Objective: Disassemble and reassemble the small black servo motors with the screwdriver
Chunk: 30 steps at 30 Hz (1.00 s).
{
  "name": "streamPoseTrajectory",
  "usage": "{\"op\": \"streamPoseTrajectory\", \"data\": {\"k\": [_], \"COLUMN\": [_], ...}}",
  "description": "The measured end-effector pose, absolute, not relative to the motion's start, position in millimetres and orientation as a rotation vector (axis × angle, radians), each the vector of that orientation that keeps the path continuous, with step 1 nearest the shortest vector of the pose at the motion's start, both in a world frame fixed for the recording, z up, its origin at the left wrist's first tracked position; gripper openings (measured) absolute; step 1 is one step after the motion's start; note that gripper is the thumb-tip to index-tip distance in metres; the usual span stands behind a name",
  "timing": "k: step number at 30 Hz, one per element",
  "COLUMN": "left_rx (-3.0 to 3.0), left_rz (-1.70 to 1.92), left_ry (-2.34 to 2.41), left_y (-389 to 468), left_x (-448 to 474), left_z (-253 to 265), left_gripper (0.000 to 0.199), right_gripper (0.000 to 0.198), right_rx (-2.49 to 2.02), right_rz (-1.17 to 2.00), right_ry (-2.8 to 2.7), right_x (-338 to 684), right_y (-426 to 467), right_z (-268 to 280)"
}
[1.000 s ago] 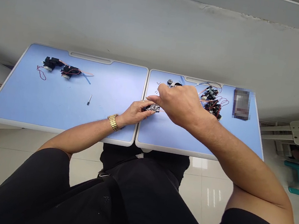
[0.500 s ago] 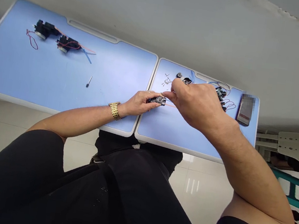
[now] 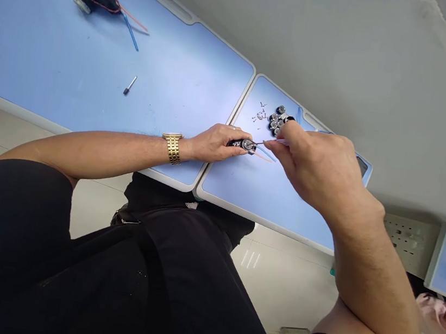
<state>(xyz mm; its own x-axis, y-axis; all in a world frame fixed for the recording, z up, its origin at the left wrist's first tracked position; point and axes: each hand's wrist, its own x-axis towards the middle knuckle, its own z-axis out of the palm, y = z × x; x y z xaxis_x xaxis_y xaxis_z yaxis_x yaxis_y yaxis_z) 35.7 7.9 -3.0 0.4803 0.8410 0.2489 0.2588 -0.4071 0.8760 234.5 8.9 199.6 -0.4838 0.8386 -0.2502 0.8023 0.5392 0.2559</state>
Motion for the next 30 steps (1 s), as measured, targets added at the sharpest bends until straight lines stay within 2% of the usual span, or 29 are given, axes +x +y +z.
{"op": "streamPoseTrajectory", "data": {"k": [4, 6, 10, 13, 16, 22, 25, 30], "left_rx": [1.912, 1.915, 1.925, 1.930, 1.946, 1.945, 1.932, 1.919], "left_rz": [0.901, 0.901, 0.902, 0.893, 0.884, 0.903, 0.912, 0.902], "left_ry": [0.913, 0.913, 0.911, 0.909, 0.910, 0.923, 0.910, 0.906], "left_y": [8.0, 8.2, 9.2, 9.6, 9.2, 8.8, 9.2, 9.1], "left_x": [37.2, 38.0, 39.7, 40.4, 41.0, 40.2, 38.7, 37.6], "left_z": [-4.3, -4.2, -4.0, -5.1, -7.5, -9.3, -7.4, -5.1], "left_gripper": [0.033, 0.031, 0.027, 0.028, 0.030, 0.028, 0.026, 0.029], "right_gripper": [0.052, 0.048, 0.035, 0.031, 0.039, 0.052, 0.053, 0.036], "right_rx": [1.393, 1.412, 1.292, 1.157, 1.100, 1.258, 1.288, 1.185], "right_rz": [0.289, 0.285, 0.077, 0.125, 0.232, 0.343, 0.267, 0.023], "right_ry": [2.281, 2.281, 2.534, 2.663, 2.647, 2.295, 2.261, 2.480], "right_x": [232.0, 233.4, 242.6, 248.5, 247.3, 233.0, 233.5, 243.6], "right_y": [9.2, 10.1, 13.1, 15.0, 15.5, 9.7, 7.3, 10.6], "right_z": [199.5, 200.5, 201.8, 200.0, 197.2, 201.5, 205.4, 207.5]}}
